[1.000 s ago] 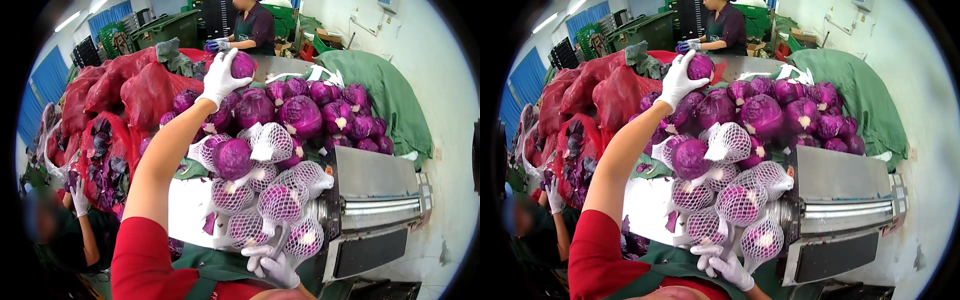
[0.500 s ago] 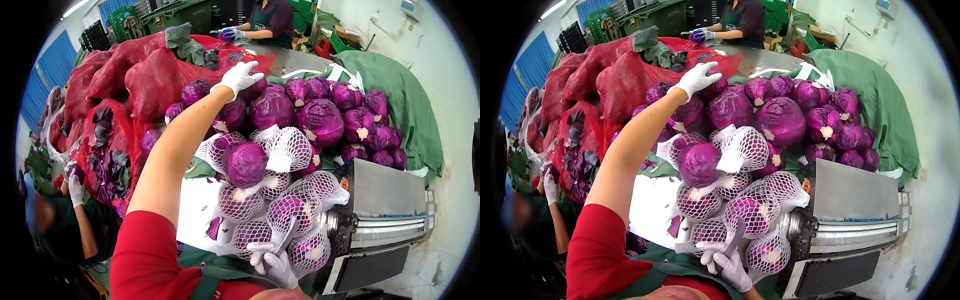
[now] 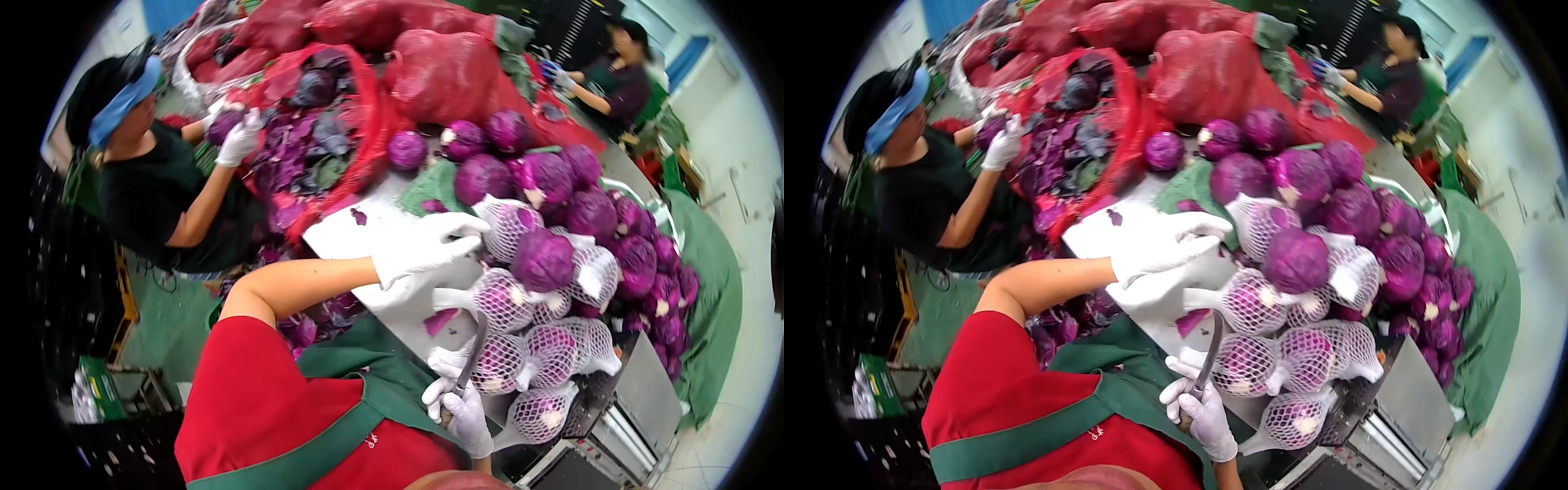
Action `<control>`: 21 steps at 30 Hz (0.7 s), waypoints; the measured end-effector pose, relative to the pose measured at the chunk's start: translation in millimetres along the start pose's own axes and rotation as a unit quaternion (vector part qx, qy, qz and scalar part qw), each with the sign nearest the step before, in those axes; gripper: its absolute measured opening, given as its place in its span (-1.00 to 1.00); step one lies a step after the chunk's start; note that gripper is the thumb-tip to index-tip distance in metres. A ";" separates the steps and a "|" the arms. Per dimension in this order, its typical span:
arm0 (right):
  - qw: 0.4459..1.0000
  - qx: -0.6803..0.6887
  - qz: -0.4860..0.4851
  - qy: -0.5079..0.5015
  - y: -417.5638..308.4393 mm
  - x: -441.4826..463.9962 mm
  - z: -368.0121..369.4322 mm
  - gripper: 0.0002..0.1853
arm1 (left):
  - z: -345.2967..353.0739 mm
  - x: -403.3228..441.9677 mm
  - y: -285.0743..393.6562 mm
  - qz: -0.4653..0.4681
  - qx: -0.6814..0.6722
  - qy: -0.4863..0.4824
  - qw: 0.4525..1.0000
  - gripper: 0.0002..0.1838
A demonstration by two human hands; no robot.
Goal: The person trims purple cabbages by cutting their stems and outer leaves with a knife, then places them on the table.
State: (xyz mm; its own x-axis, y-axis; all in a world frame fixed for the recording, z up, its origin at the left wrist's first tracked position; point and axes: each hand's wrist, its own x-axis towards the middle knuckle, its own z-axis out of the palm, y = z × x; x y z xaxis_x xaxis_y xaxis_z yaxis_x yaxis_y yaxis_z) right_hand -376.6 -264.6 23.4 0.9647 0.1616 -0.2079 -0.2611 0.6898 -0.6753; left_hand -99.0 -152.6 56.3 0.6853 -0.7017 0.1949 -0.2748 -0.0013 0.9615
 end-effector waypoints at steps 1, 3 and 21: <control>0.998 -0.053 0.014 0.004 -1.1 4.9 6.4 -0.28 | -15.7 -14.2 -5.4 -0.012 0.012 0.049 0.999 -0.60; 0.993 -0.112 0.022 0.027 0.9 13.7 22.4 -0.36 | -53.1 -18.5 -59.2 0.078 0.072 0.180 0.978 -0.67; 0.976 -0.066 -0.076 0.193 21.3 90.8 33.6 -0.54 | -369.9 160.8 -220.8 -0.159 0.639 0.374 0.653 -0.33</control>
State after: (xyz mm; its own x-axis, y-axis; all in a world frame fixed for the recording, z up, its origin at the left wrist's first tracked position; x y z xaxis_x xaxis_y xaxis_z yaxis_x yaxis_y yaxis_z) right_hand -293.4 -211.5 13.9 0.9144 -0.2310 -0.3326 -0.1432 0.5838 -0.7992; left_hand 321.4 -1.6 -53.0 0.8510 0.0231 0.5246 -0.0494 -0.9911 0.1238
